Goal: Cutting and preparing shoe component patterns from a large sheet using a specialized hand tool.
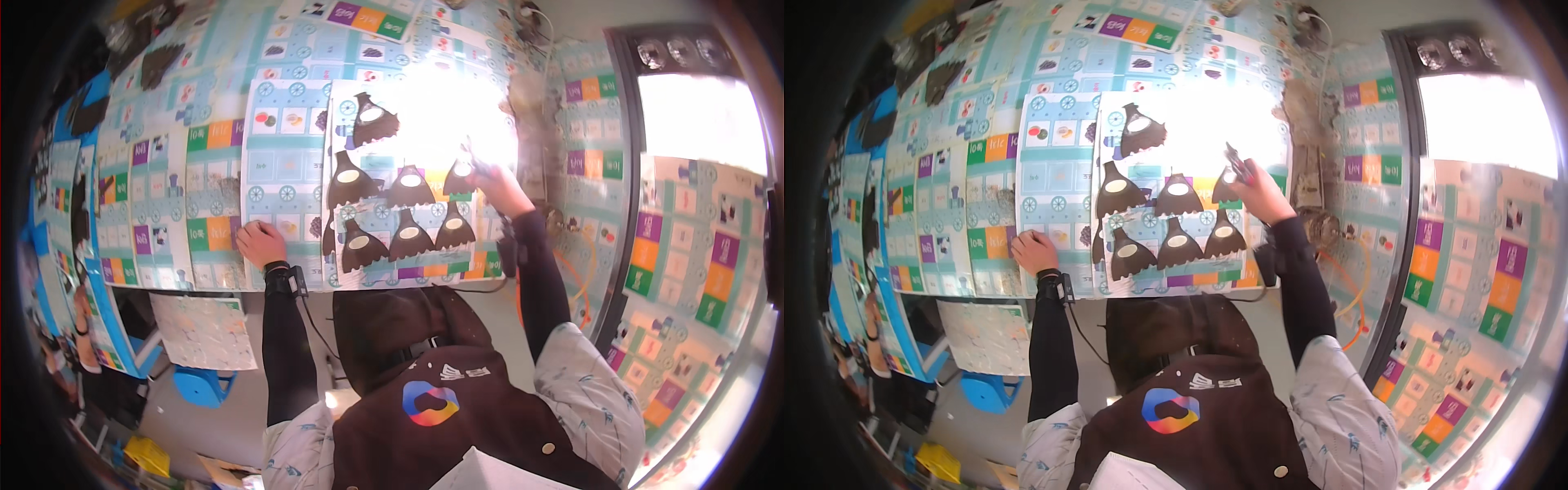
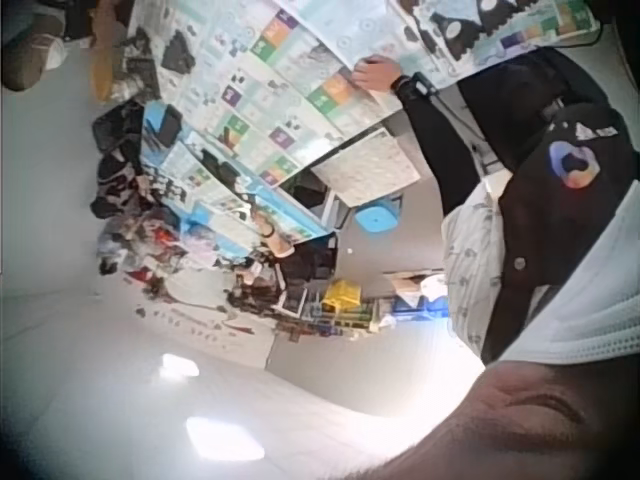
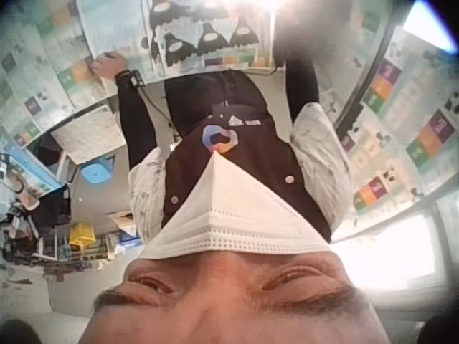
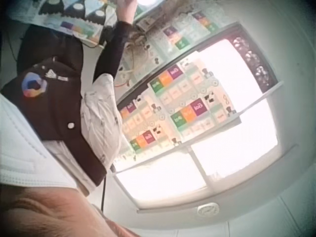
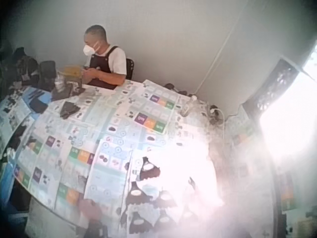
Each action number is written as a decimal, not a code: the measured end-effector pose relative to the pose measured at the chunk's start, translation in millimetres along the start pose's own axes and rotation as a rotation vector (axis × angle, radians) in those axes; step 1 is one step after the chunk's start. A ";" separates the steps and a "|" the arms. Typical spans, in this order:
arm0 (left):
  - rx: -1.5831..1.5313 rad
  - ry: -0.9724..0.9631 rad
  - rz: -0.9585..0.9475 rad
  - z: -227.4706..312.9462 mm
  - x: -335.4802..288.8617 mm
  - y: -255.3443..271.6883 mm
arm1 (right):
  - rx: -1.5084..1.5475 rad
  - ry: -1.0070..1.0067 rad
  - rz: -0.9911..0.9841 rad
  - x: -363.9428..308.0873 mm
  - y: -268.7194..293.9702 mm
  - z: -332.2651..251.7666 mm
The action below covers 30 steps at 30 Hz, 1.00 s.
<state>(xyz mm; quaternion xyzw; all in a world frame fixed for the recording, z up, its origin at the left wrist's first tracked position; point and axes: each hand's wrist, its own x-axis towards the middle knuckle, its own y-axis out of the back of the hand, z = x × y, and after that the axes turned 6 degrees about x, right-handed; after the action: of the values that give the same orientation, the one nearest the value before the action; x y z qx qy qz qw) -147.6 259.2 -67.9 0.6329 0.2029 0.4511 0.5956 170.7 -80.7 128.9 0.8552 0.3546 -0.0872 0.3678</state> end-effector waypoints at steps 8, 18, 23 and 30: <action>-0.370 -0.243 -0.053 -60.5 1.5 8.2 | -0.066 0.140 0.170 -147.9 -22.6 228.6; -1.156 1.153 0.679 -286.7 -85.1 305.0 | -0.421 -0.099 0.170 -131.7 -10.2 169.8; -0.923 1.231 0.266 -387.9 -157.4 374.9 | 0.479 0.049 -0.073 -183.9 -32.9 -33.1; -2.188 0.534 0.168 -213.8 -160.4 529.0 | 1.203 0.926 -1.367 -315.2 -117.9 -254.0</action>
<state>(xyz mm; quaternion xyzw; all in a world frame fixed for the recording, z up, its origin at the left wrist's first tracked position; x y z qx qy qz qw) -551.7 143.7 350.0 -0.3342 -0.2239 0.5458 0.7351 -167.9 -19.8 372.7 0.4625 0.7717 -0.1028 -0.4243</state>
